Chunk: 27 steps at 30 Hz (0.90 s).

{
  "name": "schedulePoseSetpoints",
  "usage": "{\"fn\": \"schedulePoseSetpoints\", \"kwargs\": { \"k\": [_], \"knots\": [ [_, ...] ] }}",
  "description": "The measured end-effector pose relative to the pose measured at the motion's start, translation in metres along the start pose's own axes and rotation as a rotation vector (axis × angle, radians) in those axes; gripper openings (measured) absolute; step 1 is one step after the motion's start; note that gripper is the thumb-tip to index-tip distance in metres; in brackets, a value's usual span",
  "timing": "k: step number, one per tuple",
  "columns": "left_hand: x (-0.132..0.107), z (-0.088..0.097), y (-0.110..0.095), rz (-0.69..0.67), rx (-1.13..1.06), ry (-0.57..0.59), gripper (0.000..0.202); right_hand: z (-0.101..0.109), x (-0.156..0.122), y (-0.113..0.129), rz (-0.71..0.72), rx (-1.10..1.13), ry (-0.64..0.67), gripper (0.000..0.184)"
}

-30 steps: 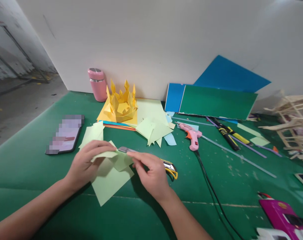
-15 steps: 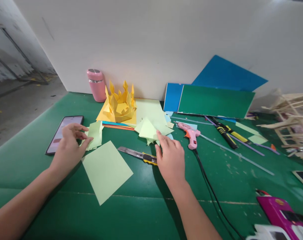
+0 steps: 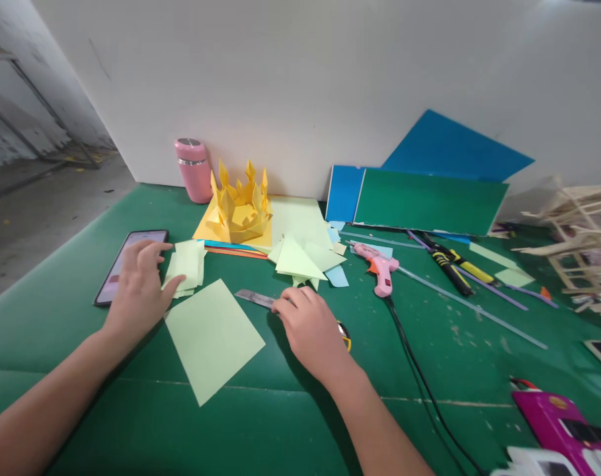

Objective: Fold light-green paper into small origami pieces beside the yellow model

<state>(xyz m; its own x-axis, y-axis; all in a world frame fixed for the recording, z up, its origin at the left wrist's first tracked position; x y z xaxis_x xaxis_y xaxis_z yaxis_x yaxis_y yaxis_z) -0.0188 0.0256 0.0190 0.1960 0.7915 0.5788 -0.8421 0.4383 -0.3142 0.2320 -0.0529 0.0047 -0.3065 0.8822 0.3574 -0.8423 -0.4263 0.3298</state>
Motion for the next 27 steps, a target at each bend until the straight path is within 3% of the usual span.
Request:
{"fn": "schedulePoseSetpoints", "kwargs": {
  "k": [4, 7, 11, 14, 17, 24, 27],
  "knots": [
    [0.001, -0.007, -0.002, -0.100, 0.023, 0.203, 0.032, 0.002, 0.000, -0.005, -0.055, -0.085, -0.087, 0.028],
    [0.000, -0.012, -0.004, -0.160, 0.019, 0.253, 0.032, 0.004, -0.002, 0.001, -0.037, -0.007, -0.111, 0.023],
    [-0.005, -0.011, -0.015, -0.231, -0.040, 0.237, 0.035, 0.000, -0.003, 0.019, 0.158, 0.163, 0.117, 0.034],
    [-0.010, -0.012, -0.024, -0.296, -0.086, 0.383, 0.047, -0.003, -0.003, 0.026, 0.187, 0.203, 0.245, 0.046],
    [-0.015, -0.014, -0.029, -0.334, -0.061, 0.496, 0.060, -0.005, -0.001, 0.026, 0.165, 0.235, 0.263, 0.044],
    [-0.017, -0.017, -0.032, -0.337, -0.089, 0.505, 0.061, -0.007, 0.001, 0.025, 0.149, 0.397, 0.214, 0.024],
    [-0.017, -0.016, -0.037, -0.386, -0.139, 0.518, 0.038, -0.011, 0.000, 0.025, 0.132, 0.529, 0.154, 0.031]
  ]
}}
Point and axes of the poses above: each hand's wrist, its own x-axis towards the middle knuckle, its own z-axis out of the back of the hand, y = z × x, the point moved 2 cm from there along x, towards the middle knuckle, and after that the axes turned 3 degrees about -y, right-handed, at the moved point
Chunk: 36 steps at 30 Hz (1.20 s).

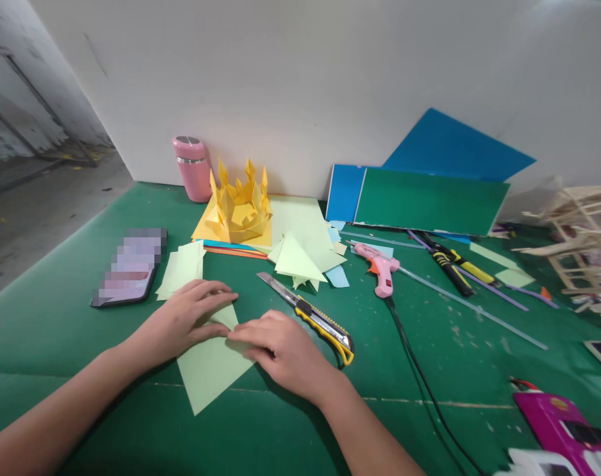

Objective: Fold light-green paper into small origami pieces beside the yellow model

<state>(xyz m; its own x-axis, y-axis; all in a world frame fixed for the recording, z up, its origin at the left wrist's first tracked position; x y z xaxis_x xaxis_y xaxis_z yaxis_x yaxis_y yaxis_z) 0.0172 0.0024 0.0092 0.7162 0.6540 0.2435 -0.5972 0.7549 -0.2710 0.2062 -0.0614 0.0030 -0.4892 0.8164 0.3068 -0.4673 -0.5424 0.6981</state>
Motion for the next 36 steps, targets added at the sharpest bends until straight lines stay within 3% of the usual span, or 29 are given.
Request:
{"fn": "schedulePoseSetpoints", "kwargs": {
  "k": [3, 8, 14, 17, 21, 24, 26, 29, 32, 36],
  "knots": [
    [0.001, 0.000, -0.006, -0.099, -0.061, 0.006, 0.013, -0.001, -0.001, -0.004, -0.047, 0.072, -0.074, 0.037],
    [0.000, -0.001, -0.009, -0.163, -0.110, -0.058, 0.015, 0.000, -0.003, -0.005, -0.135, 0.197, -0.114, 0.042],
    [-0.003, 0.007, -0.013, -0.162, -0.075, -0.277, 0.015, -0.001, -0.006, -0.004, -0.307, 0.425, -0.156, 0.043],
    [-0.004, 0.010, -0.015, -0.170, -0.046, -0.408, 0.011, -0.004, -0.007, -0.005, -0.312, 0.436, -0.145, 0.034],
    [-0.006, 0.007, -0.010, 0.038, -0.086, -0.578, 0.039, 0.000, -0.006, -0.007, -0.233, 0.322, -0.414, 0.009],
    [-0.005, 0.001, -0.003, 0.241, -0.307, -0.686, 0.052, 0.006, -0.004, -0.008, -0.177, 0.210, -0.574, 0.010],
    [-0.003, -0.005, -0.002, 0.353, -0.622, -0.638, 0.053, 0.009, -0.004, -0.007, -0.148, 0.137, -0.610, 0.013],
    [0.001, -0.012, -0.006, 0.492, -1.011, -0.422, 0.051, 0.010, -0.005, -0.005, -0.107, 0.054, -0.588, 0.018],
    [0.004, -0.011, -0.012, 0.513, -1.129, -0.317, 0.047, 0.007, -0.007, -0.003, -0.079, 0.028, -0.476, 0.024],
    [0.003, -0.009, -0.009, 0.587, -1.090, -0.343, 0.044, 0.003, -0.007, -0.003, -0.054, 0.023, -0.261, 0.042]
  ]
}}
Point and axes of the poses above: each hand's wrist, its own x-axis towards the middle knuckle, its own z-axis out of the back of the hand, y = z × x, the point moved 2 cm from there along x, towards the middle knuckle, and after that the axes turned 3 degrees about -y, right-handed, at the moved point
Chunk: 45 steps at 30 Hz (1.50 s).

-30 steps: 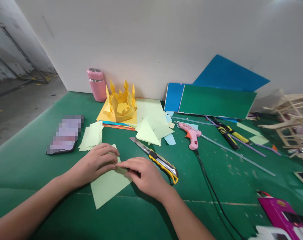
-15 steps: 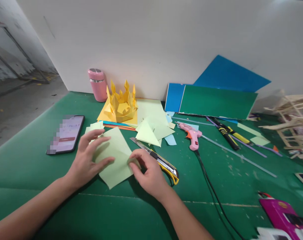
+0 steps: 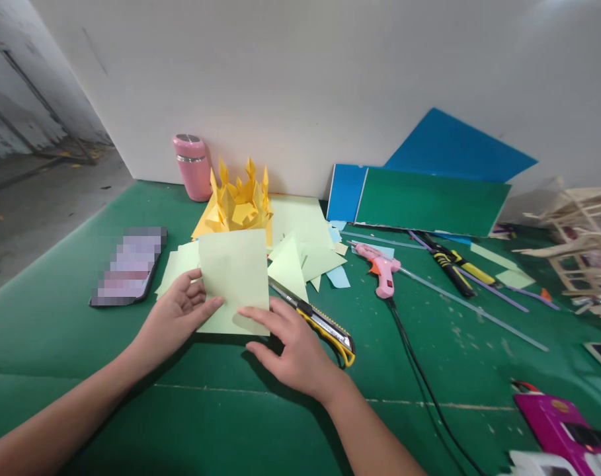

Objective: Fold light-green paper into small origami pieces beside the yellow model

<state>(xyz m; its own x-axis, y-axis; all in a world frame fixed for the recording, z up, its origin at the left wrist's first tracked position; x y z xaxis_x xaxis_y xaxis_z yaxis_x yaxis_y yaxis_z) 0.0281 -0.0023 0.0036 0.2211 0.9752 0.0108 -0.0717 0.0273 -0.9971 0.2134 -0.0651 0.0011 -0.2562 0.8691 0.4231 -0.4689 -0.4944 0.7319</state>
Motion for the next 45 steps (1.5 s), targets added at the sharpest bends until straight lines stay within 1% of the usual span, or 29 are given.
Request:
{"fn": "schedulePoseSetpoints", "kwargs": {
  "k": [1, 3, 5, 7, 10, 13, 15, 17, 19, 22, 24, 27, 28, 30, 31, 32, 34, 35, 36, 37, 38, 39, 40, 41, 42, 43, 45],
  "knots": [
    [0.001, 0.002, 0.001, 0.003, 0.010, -0.028, 0.045, 0.000, 0.000, 0.000, 0.010, -0.002, 0.031, 0.042],
    [0.002, 0.005, 0.001, -0.005, 0.023, -0.087, 0.045, -0.001, 0.001, -0.001, 0.037, -0.002, 0.044, 0.039],
    [0.002, 0.007, 0.000, -0.032, 0.061, -0.129, 0.039, -0.001, 0.002, -0.002, 0.061, 0.006, 0.027, 0.035],
    [-0.001, 0.006, -0.002, -0.065, 0.154, -0.135, 0.027, -0.001, 0.003, -0.002, 0.069, 0.027, 0.016, 0.031],
    [-0.006, 0.002, -0.007, -0.127, 0.320, -0.086, 0.013, -0.002, 0.003, -0.001, 0.034, 0.092, 0.014, 0.023],
    [-0.011, -0.003, -0.010, -0.262, 0.371, -0.030, 0.009, -0.003, 0.004, 0.000, -0.042, 0.129, -0.052, 0.015],
    [-0.013, -0.006, -0.011, -0.354, 0.402, 0.011, 0.009, -0.002, 0.004, -0.001, -0.094, 0.137, -0.129, 0.010],
    [-0.014, -0.008, -0.010, -0.411, 0.463, 0.050, 0.012, -0.002, 0.005, -0.002, -0.143, 0.152, -0.193, 0.007],
    [-0.014, -0.008, -0.010, -0.435, 0.522, 0.070, 0.015, -0.002, 0.005, -0.003, -0.181, 0.165, -0.229, 0.007],
    [-0.016, -0.009, -0.011, -0.447, 0.540, 0.113, 0.018, -0.003, 0.006, -0.004, -0.221, 0.173, -0.251, 0.009],
    [-0.018, -0.011, -0.012, -0.443, 0.535, 0.167, 0.016, -0.003, 0.006, -0.003, -0.249, 0.168, -0.279, 0.012],
    [-0.022, -0.017, -0.012, -0.421, 0.541, 0.229, 0.023, -0.004, 0.005, -0.001, -0.288, 0.141, -0.316, 0.012],
    [-0.022, -0.018, -0.012, -0.413, 0.540, 0.228, 0.021, -0.005, 0.004, -0.001, -0.294, 0.130, -0.322, 0.012],
    [-0.023, -0.021, -0.011, -0.388, 0.523, 0.192, 0.009, -0.007, 0.004, 0.000, -0.291, 0.148, -0.345, 0.010],
    [-0.022, -0.021, -0.010, -0.360, 0.509, 0.158, 0.008, -0.008, 0.003, -0.001, -0.290, 0.196, -0.371, 0.014],
    [-0.021, -0.021, -0.009, -0.316, 0.484, 0.124, 0.009, -0.008, 0.004, -0.003, -0.291, 0.271, -0.406, 0.027],
    [-0.018, -0.020, -0.007, -0.188, 0.385, 0.083, 0.014, -0.010, 0.005, -0.008, -0.312, 0.481, -0.471, 0.062],
    [-0.017, -0.019, -0.006, -0.123, 0.316, 0.080, 0.017, -0.010, 0.006, -0.010, -0.324, 0.571, -0.484, 0.074],
    [-0.016, -0.019, -0.005, -0.069, 0.247, 0.089, 0.020, -0.012, 0.007, -0.012, -0.350, 0.638, -0.460, 0.080],
    [-0.016, -0.019, -0.005, -0.034, 0.191, 0.106, 0.022, -0.013, 0.008, -0.013, -0.382, 0.692, -0.395, 0.078],
    [-0.017, -0.020, -0.005, -0.017, 0.155, 0.128, 0.022, -0.015, 0.009, -0.013, -0.414, 0.733, -0.304, 0.072],
    [-0.018, -0.021, -0.005, -0.015, 0.141, 0.152, 0.022, -0.018, 0.010, -0.012, -0.444, 0.762, -0.206, 0.061],
    [-0.019, -0.021, -0.006, -0.022, 0.139, 0.176, 0.020, -0.019, 0.010, -0.010, -0.473, 0.778, -0.137, 0.049],
    [-0.020, -0.022, -0.007, -0.034, 0.144, 0.201, 0.018, -0.021, 0.010, -0.008, -0.496, 0.791, -0.104, 0.040],
    [-0.021, -0.023, -0.007, -0.048, 0.152, 0.223, 0.017, -0.021, 0.009, -0.006, -0.517, 0.794, -0.101, 0.036],
    [-0.023, -0.024, -0.008, -0.060, 0.164, 0.236, 0.015, -0.021, 0.009, -0.005, -0.541, 0.790, -0.108, 0.033],
    [-0.024, -0.026, -0.008, -0.057, 0.179, 0.224, 0.013, -0.021, 0.009, -0.004, -0.588, 0.776, -0.139, 0.032]
  ]
}}
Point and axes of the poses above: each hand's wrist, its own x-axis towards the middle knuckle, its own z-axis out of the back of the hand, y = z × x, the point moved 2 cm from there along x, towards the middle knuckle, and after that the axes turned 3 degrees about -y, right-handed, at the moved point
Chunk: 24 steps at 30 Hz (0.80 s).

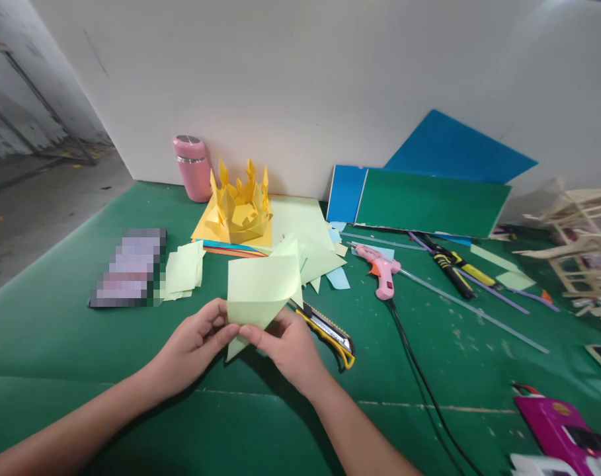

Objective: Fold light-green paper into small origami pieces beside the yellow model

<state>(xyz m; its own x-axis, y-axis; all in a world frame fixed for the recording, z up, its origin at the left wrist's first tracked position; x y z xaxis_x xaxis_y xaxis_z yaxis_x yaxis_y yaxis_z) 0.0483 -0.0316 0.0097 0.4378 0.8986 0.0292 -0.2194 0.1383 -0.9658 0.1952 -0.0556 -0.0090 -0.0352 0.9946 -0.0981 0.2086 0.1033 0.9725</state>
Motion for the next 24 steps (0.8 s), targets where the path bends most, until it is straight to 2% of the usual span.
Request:
{"fn": "schedulePoseSetpoints", "kwargs": {
  "k": [2, 5, 7, 15, 19, 24],
  "knots": [
    [-0.0002, -0.0015, 0.0004, 0.051, -0.051, -0.026, 0.015, 0.0006, 0.0004, 0.0000, -0.033, 0.003, -0.046, 0.030],
    [0.0004, -0.0043, 0.0019, 0.150, -0.209, -0.046, 0.046, 0.0020, 0.0023, -0.0007, -0.055, 0.070, -0.129, 0.026],
    [0.0013, -0.0056, 0.0028, 0.197, -0.256, -0.050, 0.055, 0.0020, 0.0034, -0.0014, -0.053, 0.118, -0.166, 0.024],
    [0.0015, -0.0036, 0.0038, 0.273, -0.235, -0.079, 0.025, 0.0006, 0.0040, -0.0009, -0.074, 0.154, -0.289, 0.025],
    [-0.0014, -0.0037, 0.0026, 0.247, -0.194, -0.089, 0.025, 0.0006, 0.0039, 0.0007, -0.064, 0.161, -0.323, 0.024],
    [-0.0041, -0.0069, 0.0004, 0.179, -0.126, -0.021, 0.029, 0.0004, 0.0028, 0.0031, -0.033, 0.139, -0.346, 0.025]
  ]
}}
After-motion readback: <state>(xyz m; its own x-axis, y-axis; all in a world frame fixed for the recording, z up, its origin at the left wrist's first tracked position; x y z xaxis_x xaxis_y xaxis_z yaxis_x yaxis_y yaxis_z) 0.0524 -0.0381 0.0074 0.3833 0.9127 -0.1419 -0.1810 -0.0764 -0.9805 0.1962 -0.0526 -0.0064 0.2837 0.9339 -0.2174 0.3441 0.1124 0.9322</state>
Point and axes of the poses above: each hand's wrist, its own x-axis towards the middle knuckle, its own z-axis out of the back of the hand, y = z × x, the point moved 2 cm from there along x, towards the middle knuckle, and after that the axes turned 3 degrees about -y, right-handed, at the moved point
